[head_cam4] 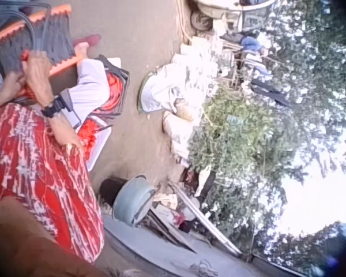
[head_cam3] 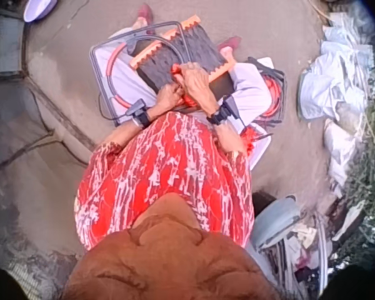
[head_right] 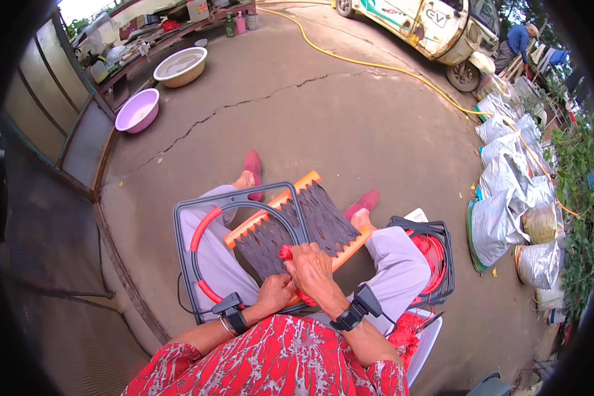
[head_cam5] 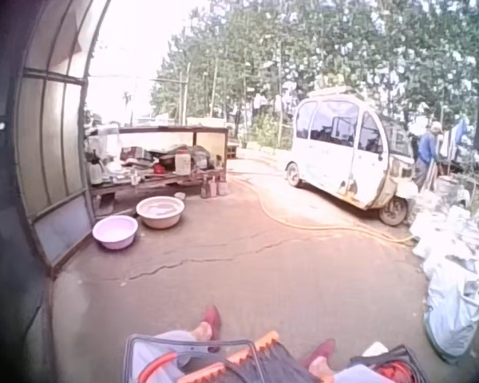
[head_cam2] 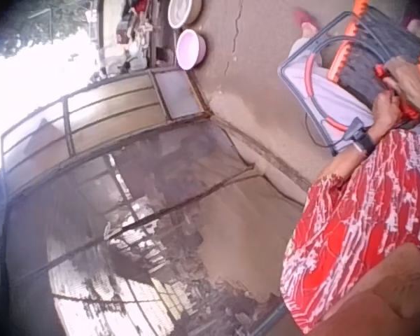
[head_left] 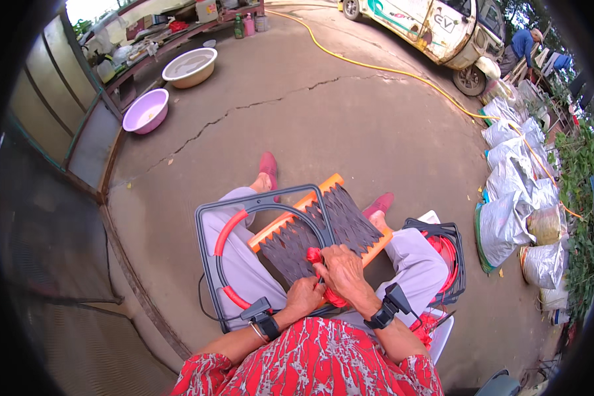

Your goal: The person is winding and tying red string around a black furniture frame component.

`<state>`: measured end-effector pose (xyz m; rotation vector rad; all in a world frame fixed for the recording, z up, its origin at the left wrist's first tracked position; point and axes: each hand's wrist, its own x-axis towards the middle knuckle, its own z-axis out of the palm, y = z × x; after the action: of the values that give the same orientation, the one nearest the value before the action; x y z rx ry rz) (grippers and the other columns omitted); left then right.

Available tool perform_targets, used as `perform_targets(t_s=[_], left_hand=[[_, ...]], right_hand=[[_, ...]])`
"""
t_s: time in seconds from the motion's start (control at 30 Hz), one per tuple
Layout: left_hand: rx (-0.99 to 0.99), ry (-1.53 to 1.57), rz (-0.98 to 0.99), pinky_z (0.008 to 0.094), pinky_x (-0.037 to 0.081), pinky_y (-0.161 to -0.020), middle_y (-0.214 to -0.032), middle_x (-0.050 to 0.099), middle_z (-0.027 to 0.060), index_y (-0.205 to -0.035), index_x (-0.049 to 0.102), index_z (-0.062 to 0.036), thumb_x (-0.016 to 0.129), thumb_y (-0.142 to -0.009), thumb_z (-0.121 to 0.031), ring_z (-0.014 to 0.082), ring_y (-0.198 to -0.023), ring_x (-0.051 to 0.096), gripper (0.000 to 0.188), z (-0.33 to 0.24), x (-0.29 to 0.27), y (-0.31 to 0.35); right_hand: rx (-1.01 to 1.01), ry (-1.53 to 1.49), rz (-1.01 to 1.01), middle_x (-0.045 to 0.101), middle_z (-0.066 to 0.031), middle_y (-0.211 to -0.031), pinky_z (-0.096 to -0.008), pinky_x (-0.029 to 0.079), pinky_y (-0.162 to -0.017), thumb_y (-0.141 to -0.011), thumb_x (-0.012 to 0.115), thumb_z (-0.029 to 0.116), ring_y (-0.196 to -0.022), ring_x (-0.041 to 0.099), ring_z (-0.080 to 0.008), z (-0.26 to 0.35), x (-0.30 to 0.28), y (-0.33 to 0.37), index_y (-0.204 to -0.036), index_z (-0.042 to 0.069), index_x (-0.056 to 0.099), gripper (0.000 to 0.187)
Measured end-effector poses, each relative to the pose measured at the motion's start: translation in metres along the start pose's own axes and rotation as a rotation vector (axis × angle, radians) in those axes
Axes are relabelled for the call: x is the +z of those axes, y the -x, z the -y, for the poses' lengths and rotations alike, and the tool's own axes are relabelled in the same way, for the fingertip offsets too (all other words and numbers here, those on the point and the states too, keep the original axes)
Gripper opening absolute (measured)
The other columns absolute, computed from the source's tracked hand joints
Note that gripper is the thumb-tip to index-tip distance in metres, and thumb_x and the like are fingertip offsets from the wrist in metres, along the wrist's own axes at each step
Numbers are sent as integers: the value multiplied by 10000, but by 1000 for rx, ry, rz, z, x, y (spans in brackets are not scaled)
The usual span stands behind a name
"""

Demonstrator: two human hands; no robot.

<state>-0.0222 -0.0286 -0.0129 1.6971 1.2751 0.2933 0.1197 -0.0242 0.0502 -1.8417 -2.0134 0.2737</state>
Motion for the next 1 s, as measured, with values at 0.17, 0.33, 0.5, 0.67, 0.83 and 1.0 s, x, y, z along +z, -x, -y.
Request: perform_targets(t_s=[0.17,0.33,0.5,0.67,0.83,1.0], left_hand=[[-94,-83,209,529,495,-826,-956,665,254,-966,685,-65,500,-864,-371,434,-932,635,371,5,26,-6],[-112,-79,227,508,497,-813,-967,680,221,-975,676,-39,515,-876,-465,422,-938,641,467,16,24,-4],[-232,405,378,307,430,-419,-600,602,92,-900,687,-35,615,-893,-346,167,-438,542,319,5,11,-7],[-292,522,328,245,322,-329,-514,536,19,-811,654,-71,592,-918,-262,93,-361,456,228,15,18,-4],[-327,590,321,271,335,-313,-493,537,17,-686,583,-68,617,-909,-216,112,-352,477,270,5,5,-13],[-386,644,200,258,334,-309,-537,567,30,-891,634,-43,628,-907,-199,94,-363,484,157,14,-10,-17]], right_hand=[[60,165,66,625,-162,-778,-443,473,-645,-650,801,297,-746,614,-332,-23,47,14,-808,35,625,354],[142,-391,112,640,-78,-863,-406,485,-697,-723,767,242,-780,619,-293,4,28,9,-974,64,673,321],[-37,-616,-175,651,-105,-906,-337,519,-747,-806,739,205,-816,645,-247,4,33,-1,-995,32,632,277],[402,-1656,-88,636,-107,-826,-305,529,-625,-915,651,206,-663,608,-167,18,-20,8,-1074,20,539,269],[323,-1566,-173,581,-36,-739,-224,415,-465,-906,626,181,-502,495,-107,5,-123,64,-1061,65,568,202],[595,-1282,-356,571,15,-759,-166,356,-439,-892,637,172,-533,483,-56,-41,-194,142,-1004,88,579,152]])
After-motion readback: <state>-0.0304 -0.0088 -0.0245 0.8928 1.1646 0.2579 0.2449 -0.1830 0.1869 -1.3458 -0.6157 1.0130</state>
